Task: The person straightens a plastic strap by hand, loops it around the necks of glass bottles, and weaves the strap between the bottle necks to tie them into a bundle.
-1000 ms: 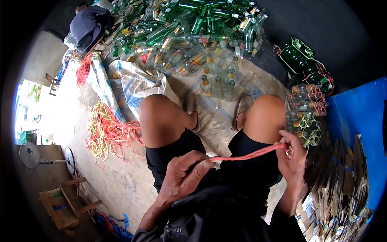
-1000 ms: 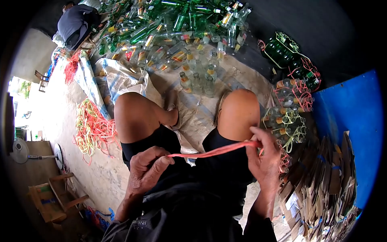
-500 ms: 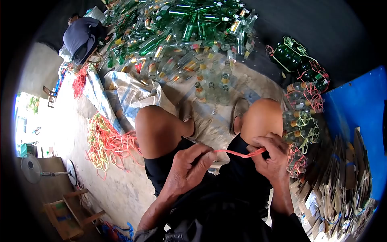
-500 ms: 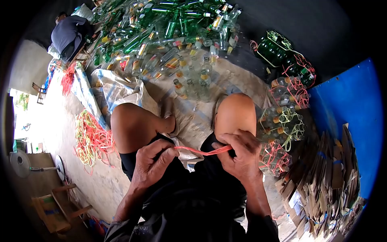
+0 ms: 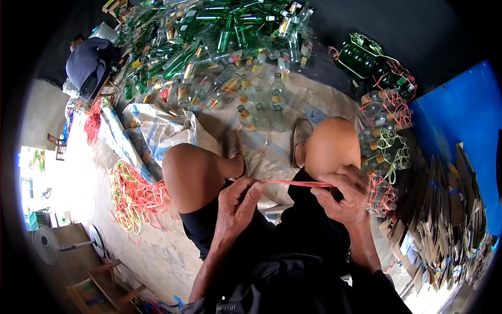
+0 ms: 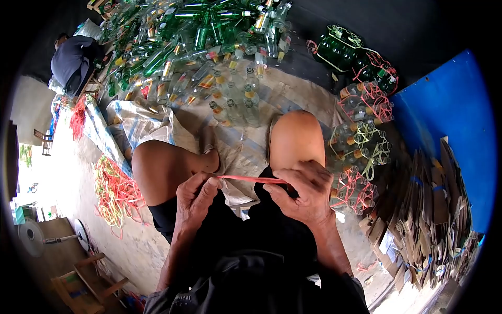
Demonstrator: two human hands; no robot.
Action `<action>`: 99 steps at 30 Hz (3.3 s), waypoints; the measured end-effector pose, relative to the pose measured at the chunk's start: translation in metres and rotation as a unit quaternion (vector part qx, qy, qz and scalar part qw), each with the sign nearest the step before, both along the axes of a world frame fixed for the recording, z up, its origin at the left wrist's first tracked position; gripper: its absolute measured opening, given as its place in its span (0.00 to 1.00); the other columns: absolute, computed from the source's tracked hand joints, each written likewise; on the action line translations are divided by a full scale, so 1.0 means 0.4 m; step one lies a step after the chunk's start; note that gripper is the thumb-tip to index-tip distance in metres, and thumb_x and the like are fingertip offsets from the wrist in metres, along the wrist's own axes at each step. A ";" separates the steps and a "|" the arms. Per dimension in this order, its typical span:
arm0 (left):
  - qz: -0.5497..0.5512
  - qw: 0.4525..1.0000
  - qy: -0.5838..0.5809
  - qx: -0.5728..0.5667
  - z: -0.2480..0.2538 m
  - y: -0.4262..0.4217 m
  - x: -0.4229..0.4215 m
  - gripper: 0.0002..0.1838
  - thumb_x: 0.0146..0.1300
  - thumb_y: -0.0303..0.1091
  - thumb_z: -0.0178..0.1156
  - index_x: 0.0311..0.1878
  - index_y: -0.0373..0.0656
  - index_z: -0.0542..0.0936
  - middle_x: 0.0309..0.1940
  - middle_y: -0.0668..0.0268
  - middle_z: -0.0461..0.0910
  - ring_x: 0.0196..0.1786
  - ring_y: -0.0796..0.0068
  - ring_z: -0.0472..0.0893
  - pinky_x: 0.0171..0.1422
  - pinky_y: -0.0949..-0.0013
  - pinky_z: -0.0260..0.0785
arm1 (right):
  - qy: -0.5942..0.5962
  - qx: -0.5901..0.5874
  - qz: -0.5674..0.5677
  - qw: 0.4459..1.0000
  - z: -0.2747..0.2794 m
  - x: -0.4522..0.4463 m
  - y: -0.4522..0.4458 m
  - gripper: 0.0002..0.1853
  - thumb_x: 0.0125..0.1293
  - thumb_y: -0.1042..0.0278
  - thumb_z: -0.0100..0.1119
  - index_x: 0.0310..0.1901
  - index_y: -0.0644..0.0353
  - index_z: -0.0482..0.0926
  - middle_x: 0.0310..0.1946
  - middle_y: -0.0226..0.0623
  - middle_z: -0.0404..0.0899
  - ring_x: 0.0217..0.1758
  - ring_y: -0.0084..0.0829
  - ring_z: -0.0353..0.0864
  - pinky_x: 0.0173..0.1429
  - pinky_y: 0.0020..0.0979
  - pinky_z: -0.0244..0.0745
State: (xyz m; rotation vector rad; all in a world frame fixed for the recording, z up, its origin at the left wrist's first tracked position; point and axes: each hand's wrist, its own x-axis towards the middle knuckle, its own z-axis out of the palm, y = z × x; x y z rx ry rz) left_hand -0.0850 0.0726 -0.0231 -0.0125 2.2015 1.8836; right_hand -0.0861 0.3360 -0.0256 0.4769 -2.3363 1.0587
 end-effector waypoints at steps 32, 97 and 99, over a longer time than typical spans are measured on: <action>0.030 0.998 -0.052 0.011 -0.021 0.000 0.018 0.16 0.79 0.40 0.62 0.41 0.34 0.83 0.28 0.75 0.75 0.34 0.86 0.69 0.41 0.78 0.62 | 0.002 0.055 -0.029 0.998 0.006 -0.002 -0.006 0.12 0.49 0.63 0.81 0.31 0.53 0.85 0.24 0.26 0.82 0.25 0.34 0.80 0.32 0.34 0.72; 0.093 0.992 0.040 0.082 0.013 0.013 -0.005 0.15 0.79 0.39 0.60 0.36 0.38 0.80 0.20 0.80 0.65 0.24 0.91 0.59 0.30 0.77 0.47 | 0.033 0.021 -0.020 0.999 -0.011 0.004 -0.015 0.11 0.50 0.65 0.79 0.33 0.53 0.85 0.25 0.28 0.76 0.24 0.36 0.77 0.33 0.37 0.71; 0.087 0.992 0.048 0.073 0.009 0.008 -0.012 0.16 0.79 0.39 0.60 0.36 0.38 0.81 0.20 0.80 0.65 0.25 0.90 0.60 0.30 0.77 0.47 | 0.033 0.017 -0.020 0.999 -0.017 0.004 -0.014 0.11 0.50 0.65 0.79 0.33 0.53 0.85 0.25 0.28 0.76 0.24 0.36 0.77 0.34 0.36 0.71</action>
